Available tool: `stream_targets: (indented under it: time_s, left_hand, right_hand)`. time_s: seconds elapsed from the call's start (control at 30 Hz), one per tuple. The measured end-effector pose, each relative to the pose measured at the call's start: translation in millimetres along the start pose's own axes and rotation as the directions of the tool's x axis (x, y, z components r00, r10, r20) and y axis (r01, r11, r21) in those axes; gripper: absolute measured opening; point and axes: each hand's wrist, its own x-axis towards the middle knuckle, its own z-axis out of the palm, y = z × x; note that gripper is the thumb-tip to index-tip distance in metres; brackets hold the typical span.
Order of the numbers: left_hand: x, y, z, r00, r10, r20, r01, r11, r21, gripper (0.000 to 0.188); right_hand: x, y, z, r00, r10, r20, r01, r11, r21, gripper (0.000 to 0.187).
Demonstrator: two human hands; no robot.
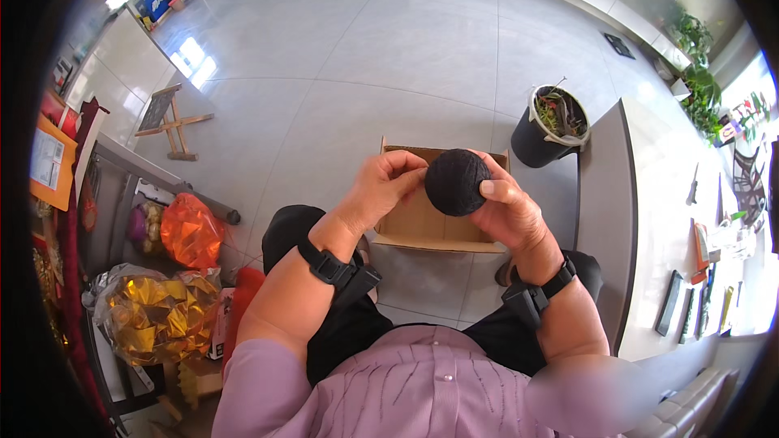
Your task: Assembling a black sensor device and attaching it to a wrist strap.
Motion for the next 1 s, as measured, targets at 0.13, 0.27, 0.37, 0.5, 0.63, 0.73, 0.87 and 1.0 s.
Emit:
stream_targets:
  time_s: [0.13, 0.27, 0.37, 0.5, 0.63, 0.73, 0.87, 1.0]
  left_hand:
    - [-5.5, 0.2, 2.4, 1.000, -0.022, -0.005, 0.022, 0.999, 0.026, 0.015]
    - [-6.6, -0.1, 3.7, 1.000, -0.013, 0.010, 0.011, 0.992, 0.126, 0.017]
    - [-6.6, 2.2, 5.4, 0.999, -0.030, 0.019, 0.026, 0.988, 0.153, 0.017]
    - [-5.4, -2.0, 4.8, 0.998, -0.032, 0.061, 0.020, 0.981, 0.191, 0.016]
    - [-6.1, -4.4, 8.2, 0.995, -0.008, 0.101, -0.017, 0.969, 0.248, 0.017]
    - [-8.7, -1.6, 9.6, 0.983, -0.027, 0.182, -0.030, 0.951, 0.307, 0.016]
    - [-12.1, -1.0, 10.2, 0.948, 0.074, 0.309, -0.170, 0.941, 0.294, 0.013]
    - [-10.7, -0.6, 9.1, 0.897, 0.178, 0.404, -0.299, 0.918, 0.260, 0.010]
  right_hand:
    - [1.0, 4.8, -2.0, 0.999, -0.036, -0.040, 0.035, 0.999, -0.008, 0.060]
    - [1.3, 7.2, -8.0, 0.992, -0.063, -0.112, 0.065, 0.998, 0.015, 0.059]
    - [5.6, 7.0, -8.4, 0.989, -0.082, -0.127, 0.092, 0.993, 0.074, 0.054]
    - [8.0, 7.3, -5.3, 0.979, -0.113, -0.167, 0.137, 0.981, 0.140, 0.044]
    - [10.2, 9.9, -9.7, 0.954, -0.177, -0.242, 0.214, 0.968, 0.134, 0.041]
    - [11.6, 10.7, -13.5, 0.916, -0.235, -0.325, 0.273, 0.959, 0.076, 0.045]
    - [14.1, 15.3, -11.5, 0.817, -0.313, -0.483, 0.256, 0.949, -0.182, 0.060]
    - [12.6, 19.2, -10.4, 0.786, -0.474, -0.397, 0.113, 0.741, -0.662, 0.070]
